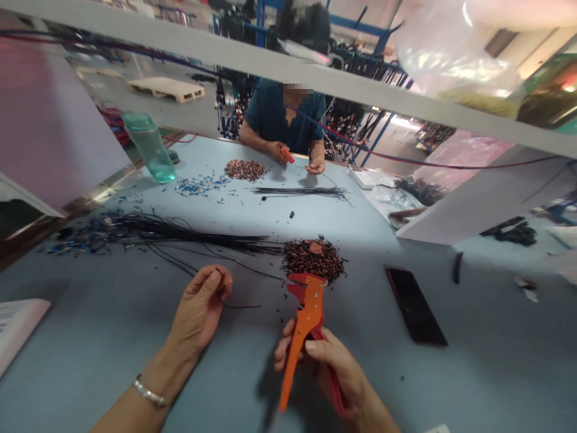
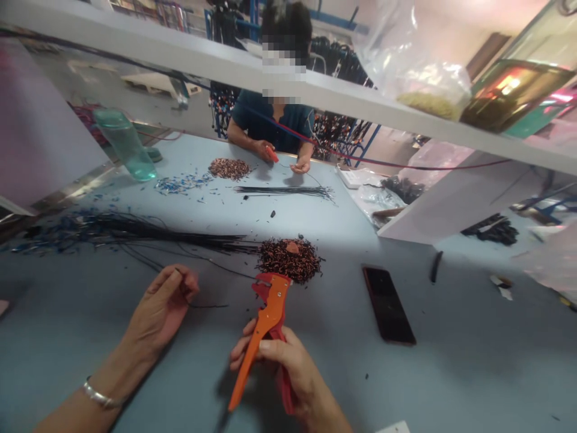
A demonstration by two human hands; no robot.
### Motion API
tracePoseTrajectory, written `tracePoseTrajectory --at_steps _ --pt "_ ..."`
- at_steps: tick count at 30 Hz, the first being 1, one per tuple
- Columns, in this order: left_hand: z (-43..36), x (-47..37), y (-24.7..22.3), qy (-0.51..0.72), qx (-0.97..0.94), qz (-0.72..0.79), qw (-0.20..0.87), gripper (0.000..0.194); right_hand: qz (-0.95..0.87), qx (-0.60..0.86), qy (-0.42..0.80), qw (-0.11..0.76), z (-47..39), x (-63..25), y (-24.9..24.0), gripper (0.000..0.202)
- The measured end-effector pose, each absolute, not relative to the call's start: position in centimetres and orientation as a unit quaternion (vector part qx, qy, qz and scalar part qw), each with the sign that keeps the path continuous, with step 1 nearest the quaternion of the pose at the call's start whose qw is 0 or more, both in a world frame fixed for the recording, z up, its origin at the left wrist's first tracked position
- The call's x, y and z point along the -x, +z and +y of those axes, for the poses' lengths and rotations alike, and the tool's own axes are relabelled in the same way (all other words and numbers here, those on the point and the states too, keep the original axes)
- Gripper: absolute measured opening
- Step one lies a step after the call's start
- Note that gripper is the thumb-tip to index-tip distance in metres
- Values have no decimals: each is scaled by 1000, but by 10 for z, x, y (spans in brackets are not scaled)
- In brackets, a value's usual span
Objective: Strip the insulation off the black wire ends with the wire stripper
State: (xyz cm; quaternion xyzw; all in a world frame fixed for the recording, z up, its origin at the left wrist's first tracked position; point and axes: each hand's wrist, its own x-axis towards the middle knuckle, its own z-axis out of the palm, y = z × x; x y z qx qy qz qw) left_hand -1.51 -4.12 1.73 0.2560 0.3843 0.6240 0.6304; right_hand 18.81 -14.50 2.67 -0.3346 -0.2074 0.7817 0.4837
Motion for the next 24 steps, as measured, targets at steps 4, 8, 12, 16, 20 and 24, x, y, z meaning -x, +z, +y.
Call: tracePoseTrajectory --at_steps 4,8,12,16,20,24 --pt "-38 23 17 648 -186 349 651 20 -137 341 791 489 -153 -164 26 31" --pt "-35 27 17 642 -152 330 675 11 -69 332 817 467 -176 -139 11 36" --pt "-33 28 15 628 -128 315 700 11 -18 333 814 475 -194 -119 -6 35" --pt "-32 28 14 622 -115 309 710 11 5 349 806 477 -176 -112 -3 36" --pt "-33 28 17 618 -109 304 717 12 19 365 776 515 -139 -132 19 20" --pt "-32 27 19 615 -106 300 722 13 -20 360 759 543 -143 -147 32 22"
